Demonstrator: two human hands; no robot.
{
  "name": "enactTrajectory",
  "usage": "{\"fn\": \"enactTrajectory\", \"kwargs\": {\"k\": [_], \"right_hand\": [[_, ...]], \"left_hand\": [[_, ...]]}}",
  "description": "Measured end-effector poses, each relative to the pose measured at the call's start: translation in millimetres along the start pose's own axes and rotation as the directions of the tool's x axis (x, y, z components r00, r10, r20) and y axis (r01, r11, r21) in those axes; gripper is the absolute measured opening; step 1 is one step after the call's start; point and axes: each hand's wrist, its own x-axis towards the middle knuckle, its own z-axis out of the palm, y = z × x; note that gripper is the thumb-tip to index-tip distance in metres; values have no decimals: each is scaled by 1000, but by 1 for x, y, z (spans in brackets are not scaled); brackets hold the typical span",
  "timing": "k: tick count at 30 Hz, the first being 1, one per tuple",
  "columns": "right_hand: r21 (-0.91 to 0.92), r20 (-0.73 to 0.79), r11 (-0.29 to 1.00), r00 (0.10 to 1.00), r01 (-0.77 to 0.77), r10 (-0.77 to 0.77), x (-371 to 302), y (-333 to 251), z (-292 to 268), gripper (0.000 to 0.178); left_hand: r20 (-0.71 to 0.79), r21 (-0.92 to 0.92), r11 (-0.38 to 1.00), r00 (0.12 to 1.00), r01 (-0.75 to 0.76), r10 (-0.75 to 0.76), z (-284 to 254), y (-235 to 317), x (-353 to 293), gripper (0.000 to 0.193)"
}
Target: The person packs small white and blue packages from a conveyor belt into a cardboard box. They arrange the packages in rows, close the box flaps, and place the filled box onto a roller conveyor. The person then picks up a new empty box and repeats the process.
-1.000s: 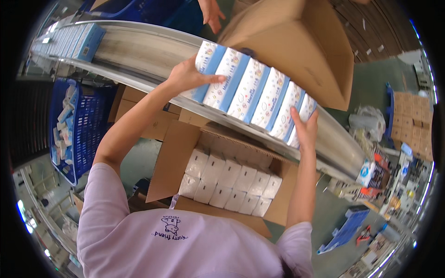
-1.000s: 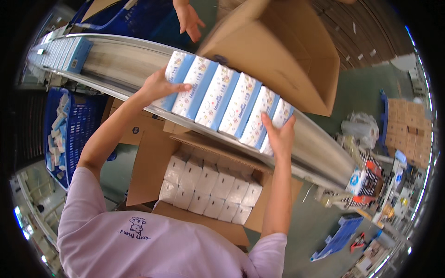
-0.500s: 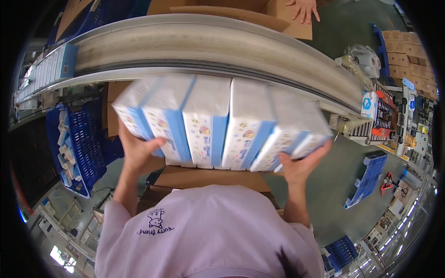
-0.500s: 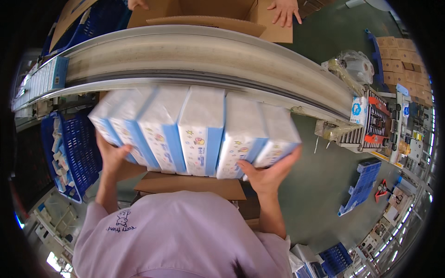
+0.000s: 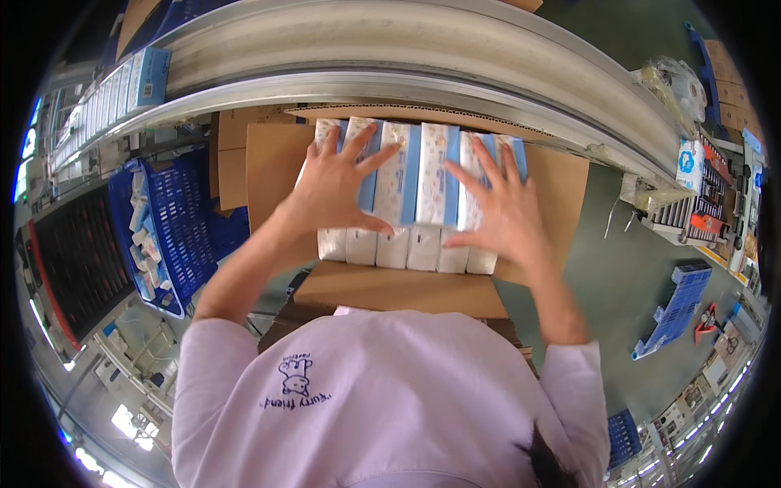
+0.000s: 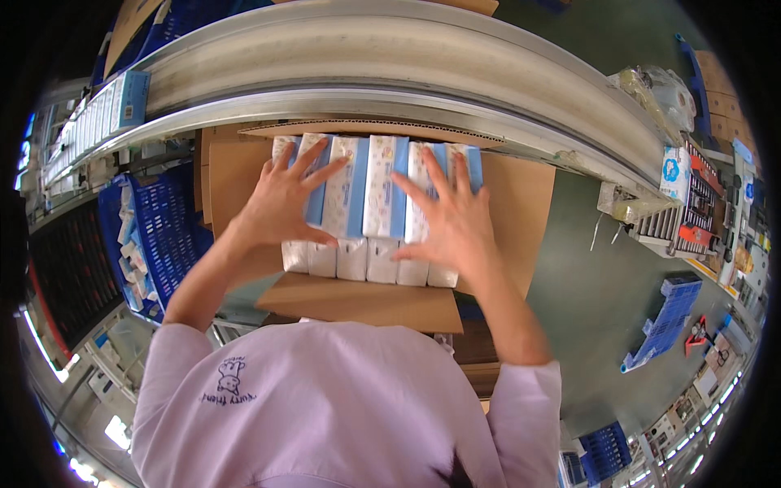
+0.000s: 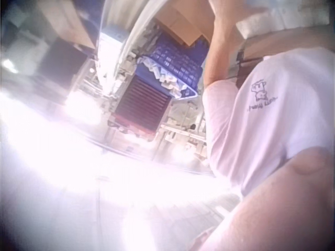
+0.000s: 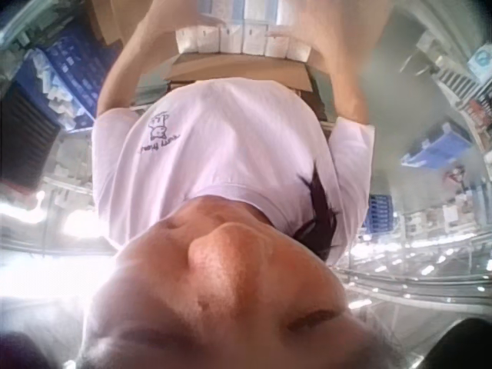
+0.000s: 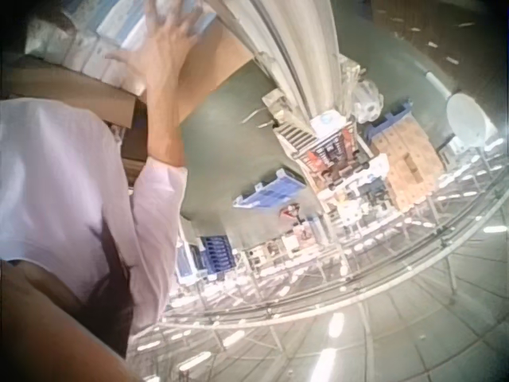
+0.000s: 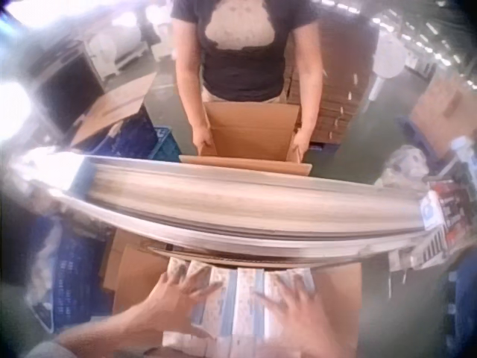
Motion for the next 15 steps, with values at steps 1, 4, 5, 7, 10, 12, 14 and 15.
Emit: {"fn": "enactTrajectory", "kwargs": {"k": [1, 4, 5, 7, 10, 12, 14, 15], "right_hand": [[-20, 95, 1000, 995, 24, -22, 17, 2, -9, 95], [329, 366, 943, 927, -47, -81, 83, 41, -10, 94], [311, 403, 943, 915, -120, -16, 91, 41, -12, 90], [94, -241, 993, 970, 66, -42, 68, 40, 4, 79], [114, -516, 989, 845, -99, 144, 24, 25, 16, 61], [29, -524, 975, 828, -218, 201, 23, 10, 24, 51], [67, -444, 968, 861, -243, 246, 61, 19, 63, 48], [77, -396, 964, 880, -254, 263, 71, 18, 63, 46]], "left_hand": [[161, -38, 997, 984, -73, 78, -2, -5, 8, 105], [521, -459, 882, 837, 105, 171, 10, -54, 76, 104], [547, -519, 836, 820, 176, 167, 14, -57, 85, 102], [338, -286, 947, 940, 148, -45, 9, -51, 71, 80], [-254, -328, 935, 941, 135, -225, 3, -34, 24, 57], [-140, -344, 842, 864, 415, -483, 25, -11, 17, 52], [-461, -243, 948, 836, 204, -298, 85, -18, 34, 55], [-533, -209, 971, 818, 118, -214, 82, -18, 47, 57]]}}
